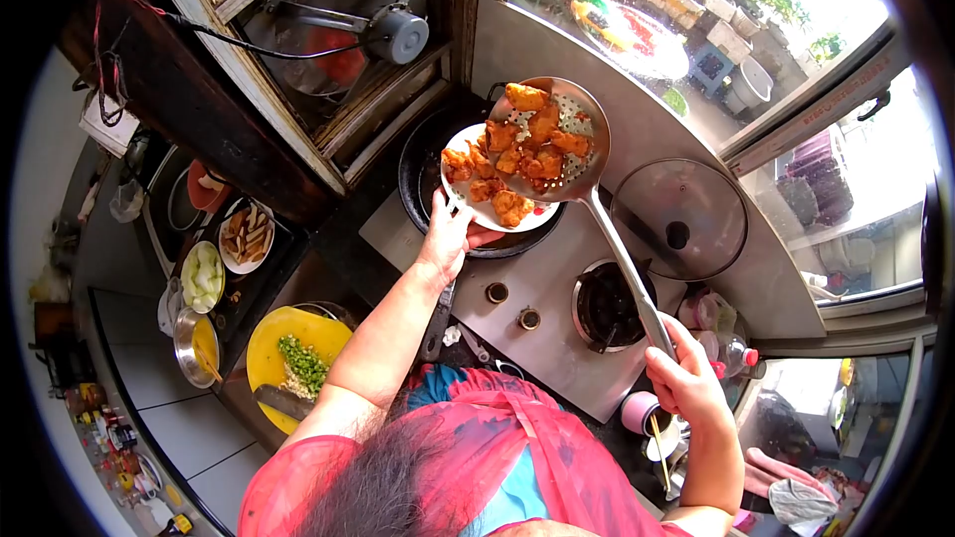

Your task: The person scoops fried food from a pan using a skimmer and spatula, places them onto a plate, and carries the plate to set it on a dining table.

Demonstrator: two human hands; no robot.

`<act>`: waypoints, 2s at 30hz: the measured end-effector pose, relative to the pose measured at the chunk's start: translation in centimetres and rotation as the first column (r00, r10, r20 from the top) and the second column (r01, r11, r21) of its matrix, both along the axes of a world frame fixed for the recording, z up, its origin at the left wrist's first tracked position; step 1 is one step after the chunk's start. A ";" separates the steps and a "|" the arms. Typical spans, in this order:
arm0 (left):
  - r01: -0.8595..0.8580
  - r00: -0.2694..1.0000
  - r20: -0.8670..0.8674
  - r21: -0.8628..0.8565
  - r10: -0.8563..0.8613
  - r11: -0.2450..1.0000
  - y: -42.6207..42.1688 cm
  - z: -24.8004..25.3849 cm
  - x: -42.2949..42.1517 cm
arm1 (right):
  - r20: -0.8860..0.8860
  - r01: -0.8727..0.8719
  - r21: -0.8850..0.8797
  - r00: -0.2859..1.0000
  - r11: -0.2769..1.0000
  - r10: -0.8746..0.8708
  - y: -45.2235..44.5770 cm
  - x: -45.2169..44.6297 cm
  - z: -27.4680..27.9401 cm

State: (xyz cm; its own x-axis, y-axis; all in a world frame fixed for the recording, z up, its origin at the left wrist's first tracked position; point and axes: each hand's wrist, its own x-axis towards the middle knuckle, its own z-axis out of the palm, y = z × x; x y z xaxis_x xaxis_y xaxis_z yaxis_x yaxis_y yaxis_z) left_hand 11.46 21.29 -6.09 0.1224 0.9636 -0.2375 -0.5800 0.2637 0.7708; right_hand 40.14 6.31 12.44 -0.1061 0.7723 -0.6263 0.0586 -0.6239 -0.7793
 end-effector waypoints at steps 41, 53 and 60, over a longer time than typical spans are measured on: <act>-0.007 0.995 0.103 -0.003 0.007 1.000 -0.4 -0.6 -0.3 | 0.005 0.088 0.080 0.996 0.993 -0.089 -0.1 -1.5 -2.2; -0.008 0.988 0.154 0.006 0.006 1.000 -1.2 -0.4 -0.8 | -0.140 0.151 0.052 0.980 0.987 -0.143 -0.3 -2.2 -1.5; 0.001 0.988 0.155 0.015 -0.004 1.000 -1.6 0.1 -0.8 | -0.153 0.185 0.061 0.973 0.981 -0.174 -0.3 -2.5 -1.8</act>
State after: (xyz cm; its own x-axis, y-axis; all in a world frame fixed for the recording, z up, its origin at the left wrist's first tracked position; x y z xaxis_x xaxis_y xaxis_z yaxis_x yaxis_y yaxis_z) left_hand 10.62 19.70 -6.03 0.1591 0.9665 -0.2014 -0.6925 0.2547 0.6750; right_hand 37.67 5.97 10.63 -0.0482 0.8308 -0.5545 -0.1670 -0.5540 -0.8156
